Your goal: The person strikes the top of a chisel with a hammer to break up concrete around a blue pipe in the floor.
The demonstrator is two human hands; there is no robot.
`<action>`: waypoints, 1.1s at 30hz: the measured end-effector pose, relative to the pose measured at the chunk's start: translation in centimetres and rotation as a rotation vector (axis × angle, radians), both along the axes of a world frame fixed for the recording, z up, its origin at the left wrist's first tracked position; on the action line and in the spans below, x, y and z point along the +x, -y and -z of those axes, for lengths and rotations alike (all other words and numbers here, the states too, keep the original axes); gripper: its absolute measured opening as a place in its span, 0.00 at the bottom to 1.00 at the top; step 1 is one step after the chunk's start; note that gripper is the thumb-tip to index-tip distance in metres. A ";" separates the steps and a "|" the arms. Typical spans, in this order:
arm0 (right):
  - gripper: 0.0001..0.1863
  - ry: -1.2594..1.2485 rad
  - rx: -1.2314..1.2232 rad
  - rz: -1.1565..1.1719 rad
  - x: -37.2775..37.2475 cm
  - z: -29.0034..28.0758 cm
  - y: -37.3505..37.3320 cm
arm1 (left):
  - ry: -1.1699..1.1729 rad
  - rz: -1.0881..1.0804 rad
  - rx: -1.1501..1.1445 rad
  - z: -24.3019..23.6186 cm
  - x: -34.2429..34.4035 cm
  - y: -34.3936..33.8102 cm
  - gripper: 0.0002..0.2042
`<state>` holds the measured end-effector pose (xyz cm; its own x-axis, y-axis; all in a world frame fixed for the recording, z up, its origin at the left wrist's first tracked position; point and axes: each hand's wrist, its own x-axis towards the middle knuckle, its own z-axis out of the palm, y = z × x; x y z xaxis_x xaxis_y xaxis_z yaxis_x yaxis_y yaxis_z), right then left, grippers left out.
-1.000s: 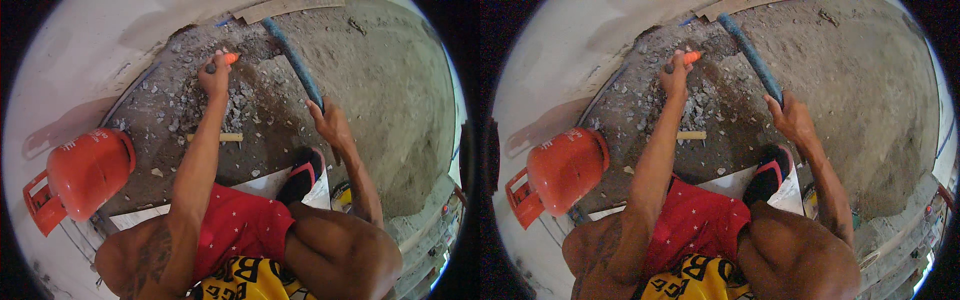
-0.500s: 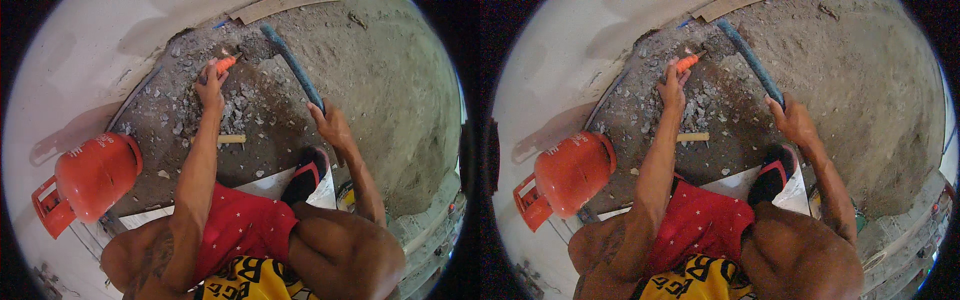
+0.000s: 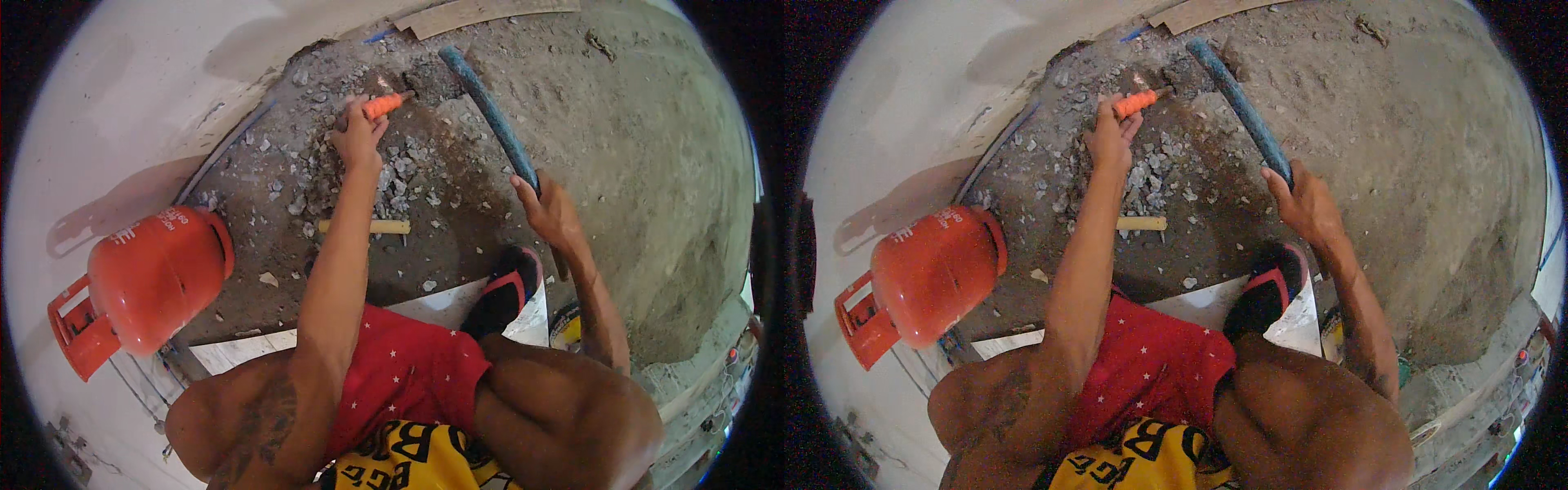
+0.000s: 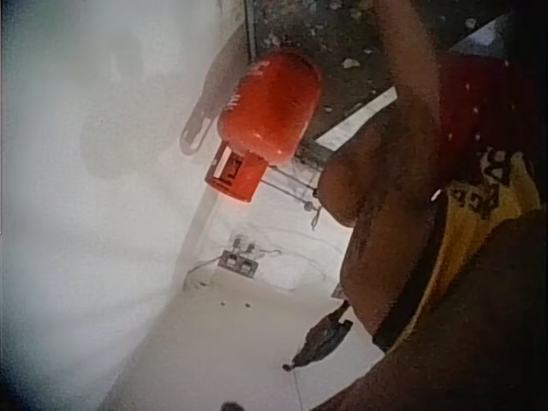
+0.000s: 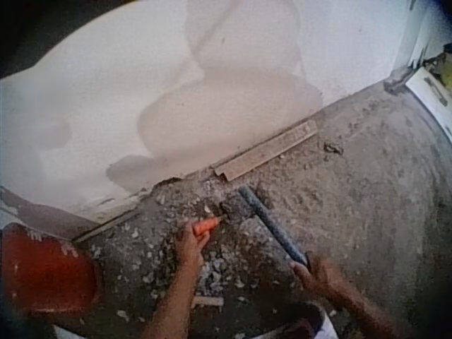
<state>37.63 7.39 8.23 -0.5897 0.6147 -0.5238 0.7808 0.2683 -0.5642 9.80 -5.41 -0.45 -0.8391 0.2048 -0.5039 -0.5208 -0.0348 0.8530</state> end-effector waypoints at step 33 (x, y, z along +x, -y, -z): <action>0.30 0.048 -0.141 0.058 1.3 0.9 0.0 | 0.453 -0.443 0.603 1.5 0.9 -0.7 0.18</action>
<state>38.96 7.42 7.31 -0.5279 0.5654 -0.6338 0.8195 0.1433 -0.5548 10.74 -4.71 -1.98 -0.6499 0.2467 -0.7189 -0.6369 -0.6929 0.3380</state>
